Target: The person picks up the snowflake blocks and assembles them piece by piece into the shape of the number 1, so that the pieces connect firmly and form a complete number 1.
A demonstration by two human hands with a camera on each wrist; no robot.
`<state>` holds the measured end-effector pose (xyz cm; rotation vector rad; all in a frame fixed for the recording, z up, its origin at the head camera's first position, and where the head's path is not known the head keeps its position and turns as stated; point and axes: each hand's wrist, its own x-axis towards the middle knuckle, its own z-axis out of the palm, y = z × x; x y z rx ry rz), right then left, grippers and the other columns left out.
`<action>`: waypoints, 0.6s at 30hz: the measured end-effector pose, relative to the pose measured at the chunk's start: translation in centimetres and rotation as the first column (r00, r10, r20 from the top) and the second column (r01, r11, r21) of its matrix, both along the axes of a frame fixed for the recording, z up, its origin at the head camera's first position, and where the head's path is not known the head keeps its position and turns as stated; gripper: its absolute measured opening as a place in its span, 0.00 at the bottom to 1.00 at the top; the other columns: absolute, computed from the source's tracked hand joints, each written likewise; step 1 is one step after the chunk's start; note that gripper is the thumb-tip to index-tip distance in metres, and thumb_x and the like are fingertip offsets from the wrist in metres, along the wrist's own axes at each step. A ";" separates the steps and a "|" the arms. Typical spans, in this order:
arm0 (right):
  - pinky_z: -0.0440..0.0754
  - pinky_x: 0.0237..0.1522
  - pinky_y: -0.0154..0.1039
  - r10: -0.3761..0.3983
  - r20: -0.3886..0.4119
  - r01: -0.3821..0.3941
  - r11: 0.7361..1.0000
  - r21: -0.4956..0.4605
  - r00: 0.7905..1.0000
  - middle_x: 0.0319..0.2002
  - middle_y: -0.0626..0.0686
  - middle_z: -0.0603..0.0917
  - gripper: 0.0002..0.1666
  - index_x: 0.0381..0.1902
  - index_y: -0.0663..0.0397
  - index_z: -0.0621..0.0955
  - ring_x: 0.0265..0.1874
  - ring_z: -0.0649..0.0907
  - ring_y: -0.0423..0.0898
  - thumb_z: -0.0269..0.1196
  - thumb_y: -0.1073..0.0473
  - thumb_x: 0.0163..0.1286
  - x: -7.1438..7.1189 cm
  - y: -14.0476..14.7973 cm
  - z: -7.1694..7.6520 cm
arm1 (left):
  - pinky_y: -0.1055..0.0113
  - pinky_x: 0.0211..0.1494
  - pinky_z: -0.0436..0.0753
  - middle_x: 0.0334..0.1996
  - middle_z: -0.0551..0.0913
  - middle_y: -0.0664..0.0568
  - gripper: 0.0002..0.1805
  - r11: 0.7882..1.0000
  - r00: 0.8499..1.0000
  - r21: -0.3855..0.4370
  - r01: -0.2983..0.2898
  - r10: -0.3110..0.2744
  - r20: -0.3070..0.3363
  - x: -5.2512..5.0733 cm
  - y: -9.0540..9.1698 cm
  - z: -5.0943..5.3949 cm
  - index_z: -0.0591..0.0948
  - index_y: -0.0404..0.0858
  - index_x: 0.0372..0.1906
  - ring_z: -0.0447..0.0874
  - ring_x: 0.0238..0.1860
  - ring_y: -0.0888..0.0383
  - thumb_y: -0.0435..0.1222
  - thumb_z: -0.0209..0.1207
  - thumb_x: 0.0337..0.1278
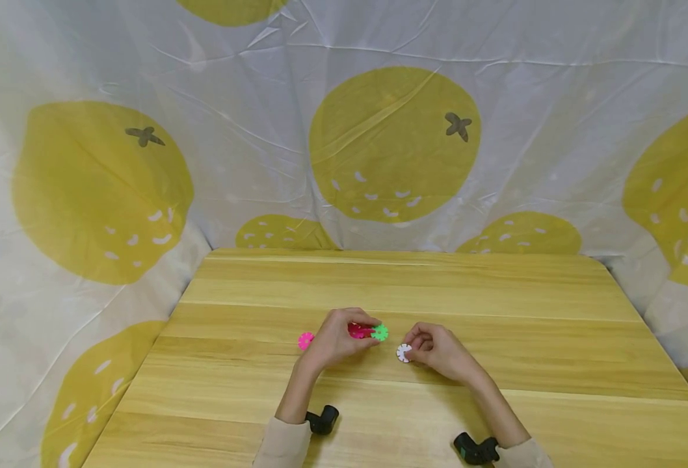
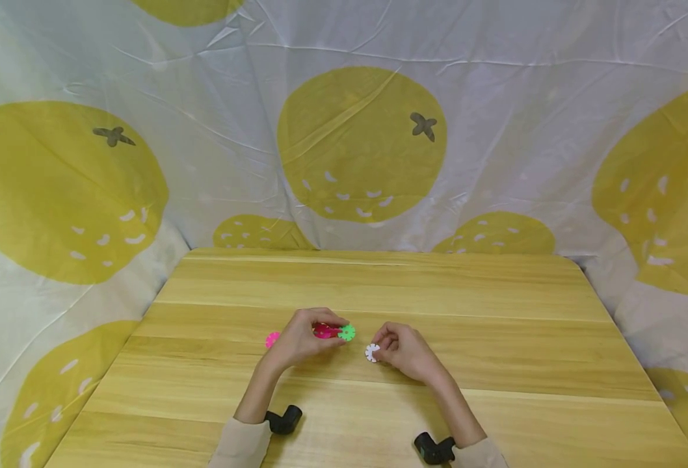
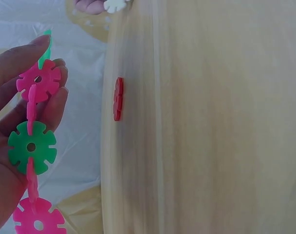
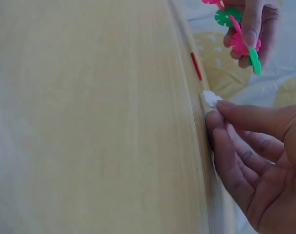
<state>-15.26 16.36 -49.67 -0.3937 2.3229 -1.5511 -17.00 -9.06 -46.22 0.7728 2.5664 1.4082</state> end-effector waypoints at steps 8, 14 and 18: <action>0.90 0.35 0.39 -0.010 0.015 0.012 0.989 -0.151 1.000 0.37 0.66 0.87 0.12 0.50 0.72 0.82 0.34 0.90 0.48 0.66 0.70 0.71 -0.3 0.0 -0.2 | 0.67 0.48 0.87 0.44 0.91 0.51 0.14 1.000 1.000 -0.007 0.006 -0.006 0.012 0.0 0.0 0.0 0.90 0.37 0.49 0.87 0.46 0.57 0.33 0.74 0.57; 0.91 0.40 0.40 -0.056 0.006 0.056 0.978 -0.201 0.998 0.40 0.66 0.89 0.13 0.51 0.70 0.83 0.36 0.91 0.48 0.66 0.70 0.71 -0.5 -0.1 -0.2 | 0.70 0.46 0.86 0.43 0.91 0.51 0.14 1.000 1.000 0.011 0.013 -0.013 0.019 -0.1 0.0 0.0 0.90 0.36 0.49 0.88 0.45 0.56 0.33 0.74 0.56; 0.91 0.42 0.45 -0.079 0.005 0.077 0.960 -0.269 0.997 0.43 0.69 0.89 0.14 0.52 0.71 0.84 0.38 0.92 0.52 0.67 0.69 0.70 -0.5 -0.2 0.0 | 0.73 0.45 0.85 0.42 0.90 0.50 0.14 1.000 0.999 0.019 0.021 -0.021 0.028 0.0 0.0 0.1 0.90 0.36 0.49 0.87 0.43 0.56 0.33 0.74 0.56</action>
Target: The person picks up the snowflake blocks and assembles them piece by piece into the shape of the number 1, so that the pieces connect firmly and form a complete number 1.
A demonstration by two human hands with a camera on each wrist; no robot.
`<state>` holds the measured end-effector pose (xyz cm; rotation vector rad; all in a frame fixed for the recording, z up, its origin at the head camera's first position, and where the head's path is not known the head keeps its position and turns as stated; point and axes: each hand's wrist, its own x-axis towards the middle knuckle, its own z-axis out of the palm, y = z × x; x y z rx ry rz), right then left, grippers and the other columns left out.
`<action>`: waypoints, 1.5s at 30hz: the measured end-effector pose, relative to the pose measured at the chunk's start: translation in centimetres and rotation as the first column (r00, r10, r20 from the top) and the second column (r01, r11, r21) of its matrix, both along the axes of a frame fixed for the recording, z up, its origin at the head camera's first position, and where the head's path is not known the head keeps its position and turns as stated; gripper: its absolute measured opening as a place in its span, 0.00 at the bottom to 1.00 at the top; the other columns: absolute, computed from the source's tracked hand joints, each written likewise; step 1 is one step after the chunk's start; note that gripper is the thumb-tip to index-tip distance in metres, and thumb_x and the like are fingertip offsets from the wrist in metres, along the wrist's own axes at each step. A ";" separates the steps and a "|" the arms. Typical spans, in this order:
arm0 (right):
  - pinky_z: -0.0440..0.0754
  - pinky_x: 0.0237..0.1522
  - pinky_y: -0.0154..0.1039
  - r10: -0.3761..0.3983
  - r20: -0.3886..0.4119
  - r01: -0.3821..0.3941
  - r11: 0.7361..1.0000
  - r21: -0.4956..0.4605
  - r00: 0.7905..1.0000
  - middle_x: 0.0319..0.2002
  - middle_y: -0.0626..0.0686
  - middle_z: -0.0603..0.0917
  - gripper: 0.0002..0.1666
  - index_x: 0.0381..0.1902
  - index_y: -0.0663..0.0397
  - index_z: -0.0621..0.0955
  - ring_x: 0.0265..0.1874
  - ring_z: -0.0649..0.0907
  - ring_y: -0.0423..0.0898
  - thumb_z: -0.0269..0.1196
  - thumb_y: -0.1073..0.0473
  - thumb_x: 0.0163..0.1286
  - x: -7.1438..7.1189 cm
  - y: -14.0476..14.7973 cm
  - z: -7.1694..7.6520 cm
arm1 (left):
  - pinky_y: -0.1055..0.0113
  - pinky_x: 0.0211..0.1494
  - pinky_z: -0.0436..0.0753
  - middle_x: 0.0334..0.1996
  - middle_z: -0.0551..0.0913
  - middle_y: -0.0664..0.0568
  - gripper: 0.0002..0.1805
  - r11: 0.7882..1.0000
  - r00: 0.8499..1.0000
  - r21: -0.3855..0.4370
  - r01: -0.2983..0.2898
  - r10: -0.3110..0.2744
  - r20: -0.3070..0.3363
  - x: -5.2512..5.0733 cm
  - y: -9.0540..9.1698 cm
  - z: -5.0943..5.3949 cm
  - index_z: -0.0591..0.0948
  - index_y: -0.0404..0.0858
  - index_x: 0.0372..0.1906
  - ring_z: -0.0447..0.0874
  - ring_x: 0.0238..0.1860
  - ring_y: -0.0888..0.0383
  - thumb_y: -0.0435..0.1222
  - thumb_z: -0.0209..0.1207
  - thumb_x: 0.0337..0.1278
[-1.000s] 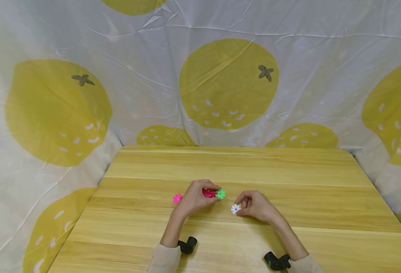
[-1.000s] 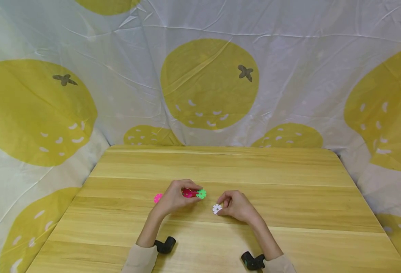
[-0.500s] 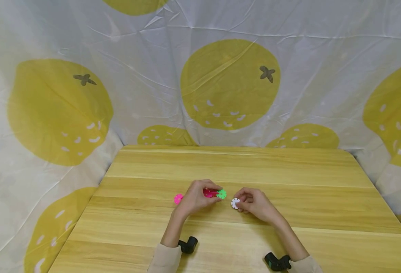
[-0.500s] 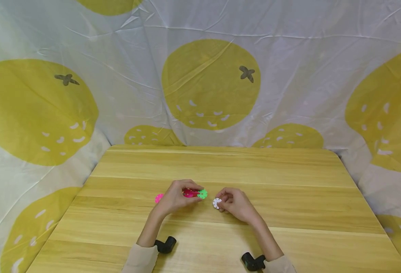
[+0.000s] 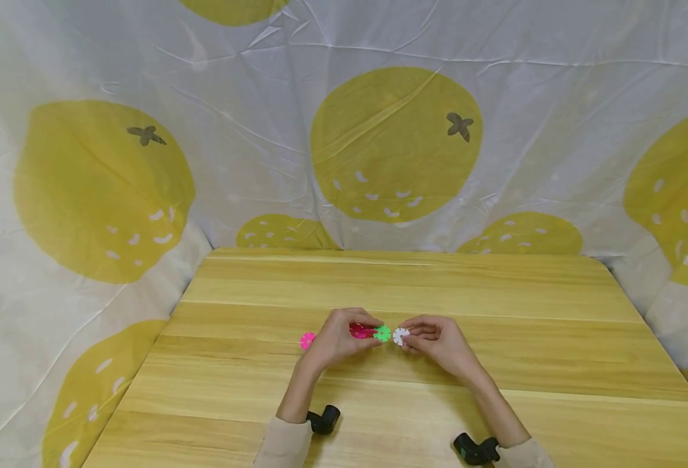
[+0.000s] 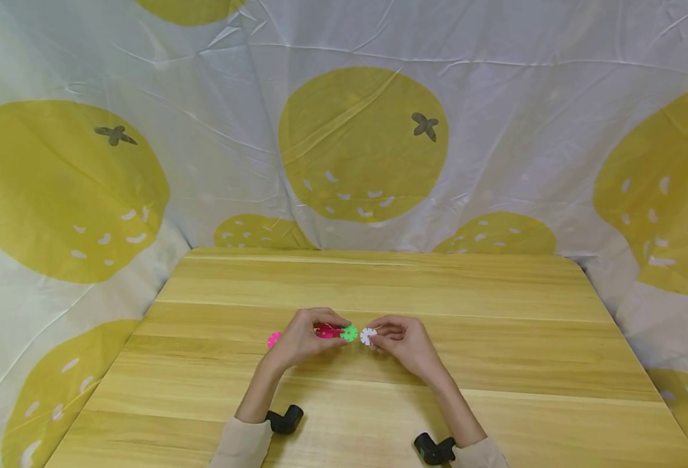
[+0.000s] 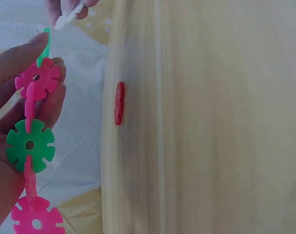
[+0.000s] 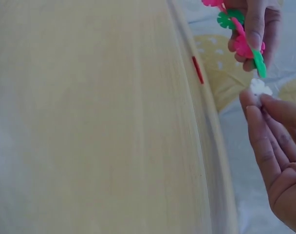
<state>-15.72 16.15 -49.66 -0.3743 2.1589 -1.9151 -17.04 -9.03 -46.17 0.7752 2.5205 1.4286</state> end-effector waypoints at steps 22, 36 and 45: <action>0.89 0.46 0.47 -0.059 -0.078 0.053 0.996 -0.077 0.995 0.46 0.70 0.89 0.15 0.50 0.70 0.86 0.41 0.92 0.43 0.70 0.66 0.69 0.6 -0.7 0.5 | 0.74 0.44 0.84 0.42 0.90 0.53 0.15 1.000 0.999 0.011 -0.005 0.004 0.049 0.1 0.1 0.0 0.91 0.39 0.49 0.85 0.42 0.59 0.32 0.74 0.56; 0.90 0.41 0.39 -0.123 -0.185 0.121 0.992 -0.021 0.975 0.41 0.62 0.92 0.10 0.45 0.61 0.90 0.36 0.93 0.48 0.72 0.64 0.67 1.0 -1.2 0.5 | 0.74 0.38 0.82 0.39 0.90 0.51 0.13 0.999 0.999 0.032 -0.026 0.025 0.026 0.1 0.4 0.1 0.91 0.37 0.45 0.81 0.36 0.65 0.33 0.75 0.54; 0.90 0.41 0.37 -0.110 -0.176 0.100 0.993 -0.061 0.978 0.42 0.67 0.91 0.11 0.45 0.67 0.89 0.36 0.93 0.48 0.71 0.66 0.66 0.9 -1.2 0.4 | 0.73 0.37 0.81 0.38 0.90 0.51 0.13 0.999 1.000 0.038 -0.019 0.018 0.024 0.1 0.3 0.3 0.92 0.37 0.45 0.80 0.35 0.63 0.33 0.75 0.54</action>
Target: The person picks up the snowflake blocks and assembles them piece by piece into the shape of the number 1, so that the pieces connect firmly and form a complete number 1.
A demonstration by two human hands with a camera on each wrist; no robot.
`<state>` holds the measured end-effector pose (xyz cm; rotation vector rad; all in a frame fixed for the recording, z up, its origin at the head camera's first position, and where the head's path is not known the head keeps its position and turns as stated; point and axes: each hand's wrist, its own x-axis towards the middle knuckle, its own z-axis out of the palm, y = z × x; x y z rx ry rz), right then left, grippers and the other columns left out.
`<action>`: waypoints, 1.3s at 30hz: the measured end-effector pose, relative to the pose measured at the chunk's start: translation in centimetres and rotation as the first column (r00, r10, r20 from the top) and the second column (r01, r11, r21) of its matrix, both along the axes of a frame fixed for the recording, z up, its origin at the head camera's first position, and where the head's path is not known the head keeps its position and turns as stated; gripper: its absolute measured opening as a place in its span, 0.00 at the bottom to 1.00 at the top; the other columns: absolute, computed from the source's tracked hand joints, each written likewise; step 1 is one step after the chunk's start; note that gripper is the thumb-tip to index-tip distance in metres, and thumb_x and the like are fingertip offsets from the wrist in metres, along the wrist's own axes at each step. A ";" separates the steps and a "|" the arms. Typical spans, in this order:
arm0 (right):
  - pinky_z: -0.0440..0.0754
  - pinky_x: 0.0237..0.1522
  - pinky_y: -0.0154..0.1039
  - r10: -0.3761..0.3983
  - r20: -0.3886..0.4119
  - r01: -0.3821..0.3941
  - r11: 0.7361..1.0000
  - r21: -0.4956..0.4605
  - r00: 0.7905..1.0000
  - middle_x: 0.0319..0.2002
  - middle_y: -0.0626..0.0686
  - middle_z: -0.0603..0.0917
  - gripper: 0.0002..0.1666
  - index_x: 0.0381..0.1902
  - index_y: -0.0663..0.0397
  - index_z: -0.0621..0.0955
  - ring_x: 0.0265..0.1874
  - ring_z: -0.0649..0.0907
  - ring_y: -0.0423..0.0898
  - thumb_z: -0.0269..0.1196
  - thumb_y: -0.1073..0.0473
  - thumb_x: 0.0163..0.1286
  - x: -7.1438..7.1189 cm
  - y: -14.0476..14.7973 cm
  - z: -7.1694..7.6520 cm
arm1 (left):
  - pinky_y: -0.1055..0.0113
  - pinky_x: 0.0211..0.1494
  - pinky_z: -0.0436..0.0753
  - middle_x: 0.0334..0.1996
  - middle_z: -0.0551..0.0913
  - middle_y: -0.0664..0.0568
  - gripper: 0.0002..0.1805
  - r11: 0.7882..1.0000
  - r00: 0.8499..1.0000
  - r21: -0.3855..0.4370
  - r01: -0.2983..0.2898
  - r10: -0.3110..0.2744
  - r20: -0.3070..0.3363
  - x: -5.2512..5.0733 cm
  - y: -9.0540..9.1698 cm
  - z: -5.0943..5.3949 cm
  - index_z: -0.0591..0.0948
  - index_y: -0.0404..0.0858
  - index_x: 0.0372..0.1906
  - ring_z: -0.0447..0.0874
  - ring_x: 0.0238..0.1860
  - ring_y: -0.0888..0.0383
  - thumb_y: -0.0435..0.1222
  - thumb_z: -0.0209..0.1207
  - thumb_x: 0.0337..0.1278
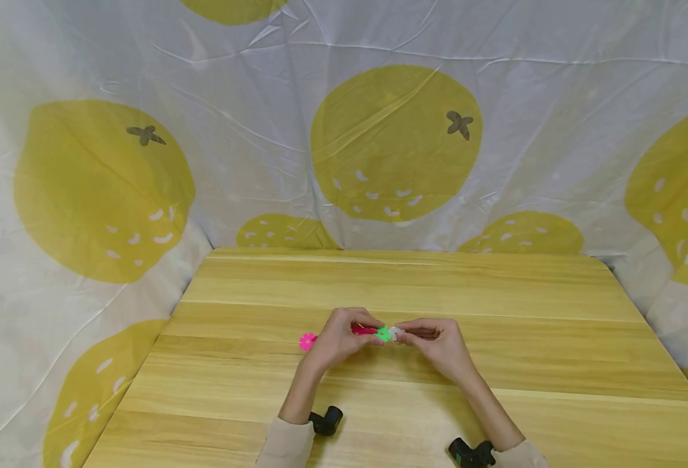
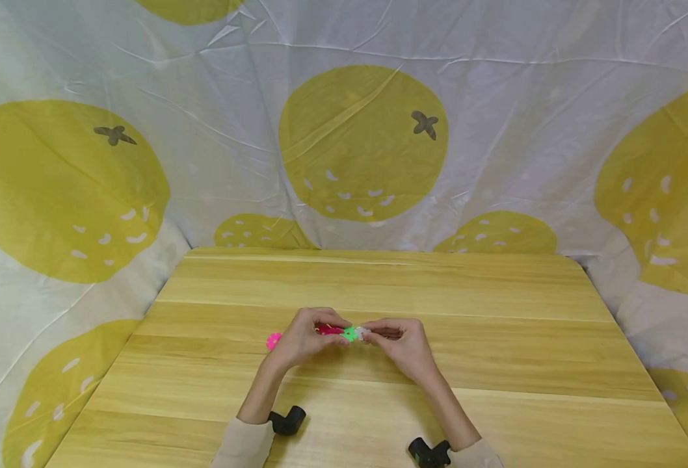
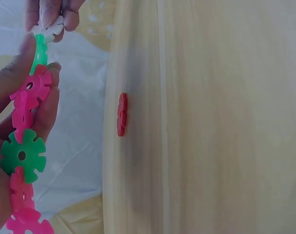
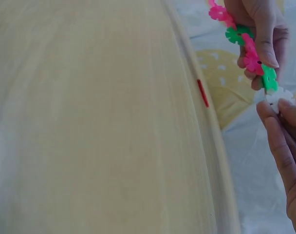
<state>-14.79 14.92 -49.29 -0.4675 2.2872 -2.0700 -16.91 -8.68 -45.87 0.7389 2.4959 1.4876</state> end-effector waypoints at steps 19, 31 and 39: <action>0.90 0.42 0.43 0.001 0.050 0.005 0.993 -0.121 0.999 0.42 0.63 0.92 0.13 0.47 0.70 0.88 0.37 0.93 0.46 0.71 0.67 0.67 -0.1 0.1 -0.1 | 0.73 0.36 0.82 0.39 0.90 0.53 0.11 0.997 0.999 0.061 -0.040 0.039 0.029 -0.1 0.2 0.1 0.92 0.39 0.43 0.80 0.36 0.63 0.34 0.75 0.54; 0.90 0.40 0.41 0.016 0.020 -0.015 0.998 -0.061 1.000 0.41 0.69 0.90 0.11 0.45 0.70 0.88 0.35 0.93 0.49 0.71 0.67 0.66 -0.1 0.2 0.0 | 0.74 0.39 0.82 0.37 0.90 0.51 0.11 0.999 0.999 0.048 -0.008 0.006 0.038 -0.1 0.2 -0.1 0.92 0.37 0.43 0.81 0.36 0.63 0.32 0.74 0.54; 0.90 0.40 0.39 -0.033 0.007 0.034 0.994 -0.103 0.999 0.43 0.72 0.88 0.12 0.45 0.75 0.87 0.36 0.92 0.42 0.71 0.71 0.65 0.1 -0.4 0.0 | 0.73 0.40 0.83 0.38 0.90 0.49 0.10 0.998 1.000 0.060 -0.005 0.005 -0.003 -0.1 0.5 -0.2 0.92 0.37 0.43 0.82 0.38 0.63 0.32 0.74 0.55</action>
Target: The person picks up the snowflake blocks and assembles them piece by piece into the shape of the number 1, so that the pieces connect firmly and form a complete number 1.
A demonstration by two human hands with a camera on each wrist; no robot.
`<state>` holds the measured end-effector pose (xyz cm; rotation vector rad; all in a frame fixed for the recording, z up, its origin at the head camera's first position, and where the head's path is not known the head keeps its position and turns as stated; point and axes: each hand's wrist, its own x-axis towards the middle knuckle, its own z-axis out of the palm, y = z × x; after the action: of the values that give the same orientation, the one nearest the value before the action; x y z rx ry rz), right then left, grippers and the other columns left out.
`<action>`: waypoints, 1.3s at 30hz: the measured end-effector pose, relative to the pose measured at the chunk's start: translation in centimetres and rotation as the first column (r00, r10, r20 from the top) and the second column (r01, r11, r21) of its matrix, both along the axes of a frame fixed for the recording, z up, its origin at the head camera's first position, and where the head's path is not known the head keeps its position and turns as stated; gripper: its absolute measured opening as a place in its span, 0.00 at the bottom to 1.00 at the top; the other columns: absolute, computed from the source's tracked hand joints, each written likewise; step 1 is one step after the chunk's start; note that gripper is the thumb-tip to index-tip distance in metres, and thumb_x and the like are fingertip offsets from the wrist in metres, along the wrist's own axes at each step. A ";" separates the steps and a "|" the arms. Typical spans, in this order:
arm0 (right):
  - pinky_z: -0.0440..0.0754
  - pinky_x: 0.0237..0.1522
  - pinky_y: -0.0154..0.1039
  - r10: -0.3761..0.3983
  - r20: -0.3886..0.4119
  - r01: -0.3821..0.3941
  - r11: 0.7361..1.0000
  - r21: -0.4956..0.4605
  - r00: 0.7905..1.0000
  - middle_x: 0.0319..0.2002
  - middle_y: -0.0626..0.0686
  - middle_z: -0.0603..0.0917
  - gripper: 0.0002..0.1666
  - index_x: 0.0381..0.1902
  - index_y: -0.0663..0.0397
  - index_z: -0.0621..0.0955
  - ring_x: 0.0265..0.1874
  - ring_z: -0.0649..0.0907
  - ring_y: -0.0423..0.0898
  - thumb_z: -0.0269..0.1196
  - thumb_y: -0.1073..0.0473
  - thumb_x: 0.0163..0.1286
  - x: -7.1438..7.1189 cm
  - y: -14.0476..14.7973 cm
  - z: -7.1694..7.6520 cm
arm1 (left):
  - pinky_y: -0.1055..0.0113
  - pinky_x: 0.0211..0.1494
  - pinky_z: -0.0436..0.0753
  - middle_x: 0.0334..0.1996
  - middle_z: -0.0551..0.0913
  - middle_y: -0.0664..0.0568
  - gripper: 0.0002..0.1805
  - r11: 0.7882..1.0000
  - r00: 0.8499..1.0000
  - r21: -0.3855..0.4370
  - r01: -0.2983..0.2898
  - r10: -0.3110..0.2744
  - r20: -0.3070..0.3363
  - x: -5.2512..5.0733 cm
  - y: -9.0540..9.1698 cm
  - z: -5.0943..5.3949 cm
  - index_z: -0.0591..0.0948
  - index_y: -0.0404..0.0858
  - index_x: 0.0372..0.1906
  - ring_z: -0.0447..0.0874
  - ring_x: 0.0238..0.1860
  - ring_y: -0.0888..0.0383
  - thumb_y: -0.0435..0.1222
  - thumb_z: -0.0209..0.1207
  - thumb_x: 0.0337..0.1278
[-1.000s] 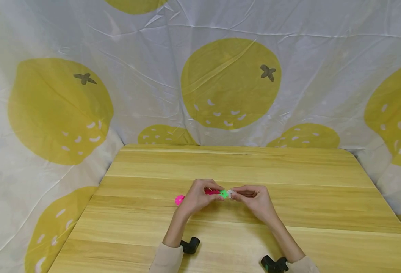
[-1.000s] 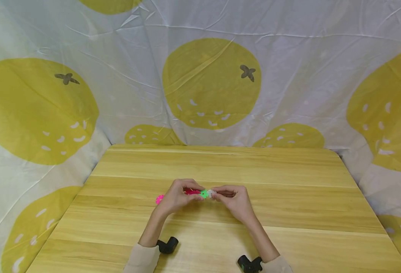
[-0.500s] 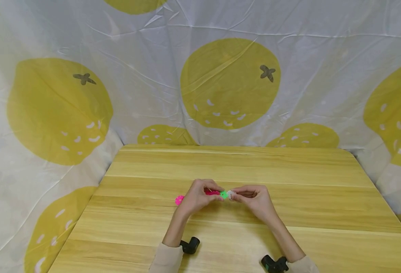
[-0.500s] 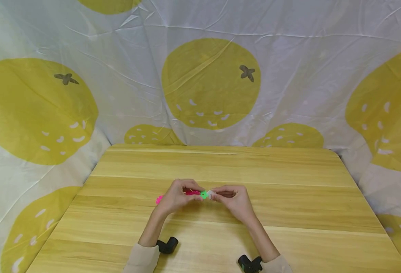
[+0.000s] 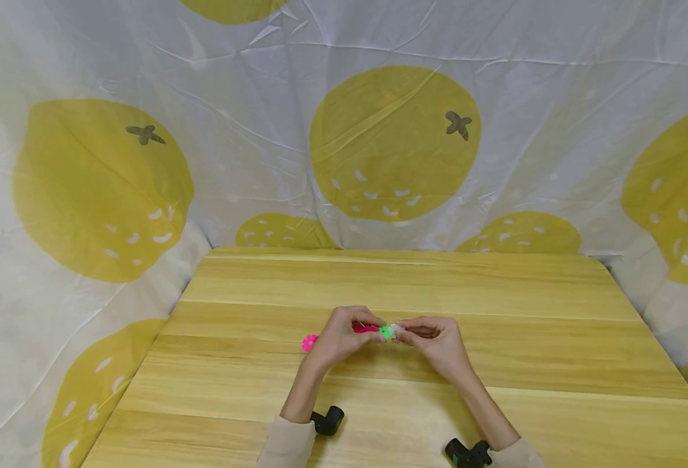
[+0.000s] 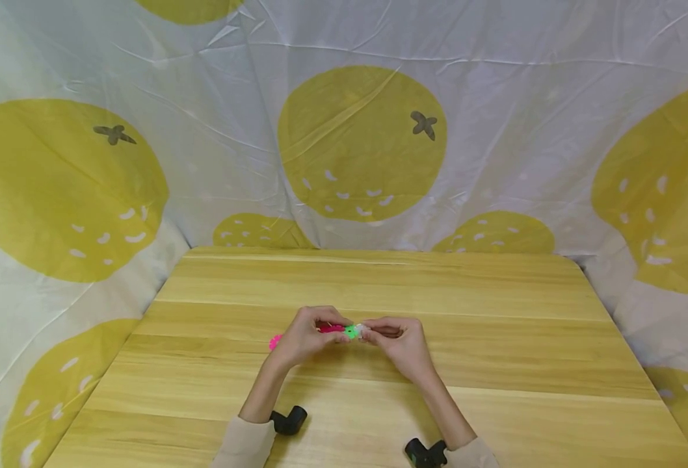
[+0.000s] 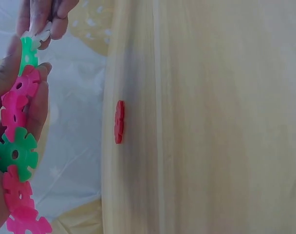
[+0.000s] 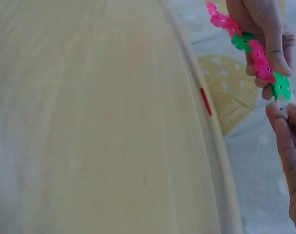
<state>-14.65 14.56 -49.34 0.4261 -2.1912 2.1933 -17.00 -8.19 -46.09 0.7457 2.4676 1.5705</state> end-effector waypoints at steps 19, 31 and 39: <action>0.91 0.42 0.43 0.015 -0.001 -0.015 0.999 0.048 1.000 0.43 0.66 0.91 0.13 0.48 0.67 0.88 0.37 0.93 0.45 0.71 0.65 0.68 0.2 0.1 -0.5 | 0.71 0.41 0.84 0.39 0.91 0.51 0.11 1.000 0.999 0.000 0.011 -0.011 0.034 -0.1 -0.5 -0.3 0.92 0.39 0.44 0.83 0.40 0.63 0.34 0.75 0.55; 0.89 0.43 0.42 0.060 0.108 -0.078 0.980 0.180 0.992 0.49 0.64 0.90 0.18 0.55 0.59 0.86 0.43 0.91 0.58 0.72 0.61 0.68 -0.8 -0.1 -0.5 | 0.72 0.40 0.85 0.40 0.91 0.49 0.11 0.997 0.995 -0.012 -0.076 0.076 0.061 -0.6 -2.7 0.1 0.92 0.39 0.43 0.85 0.39 0.60 0.31 0.75 0.54; 0.88 0.33 0.38 0.080 0.196 -0.125 0.965 0.232 0.977 0.46 0.67 0.90 0.20 0.54 0.66 0.86 0.37 0.91 0.51 0.72 0.64 0.66 -1.8 -1.6 -0.7 | 0.73 0.39 0.82 0.40 0.91 0.49 0.10 0.991 0.990 -0.038 -0.125 0.127 0.062 -0.9 -3.5 0.0 0.92 0.40 0.43 0.83 0.38 0.56 0.33 0.75 0.54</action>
<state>-16.46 12.97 -50.08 0.3602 -2.6090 2.0959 -17.90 -11.70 -46.06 0.5346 2.5332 1.5622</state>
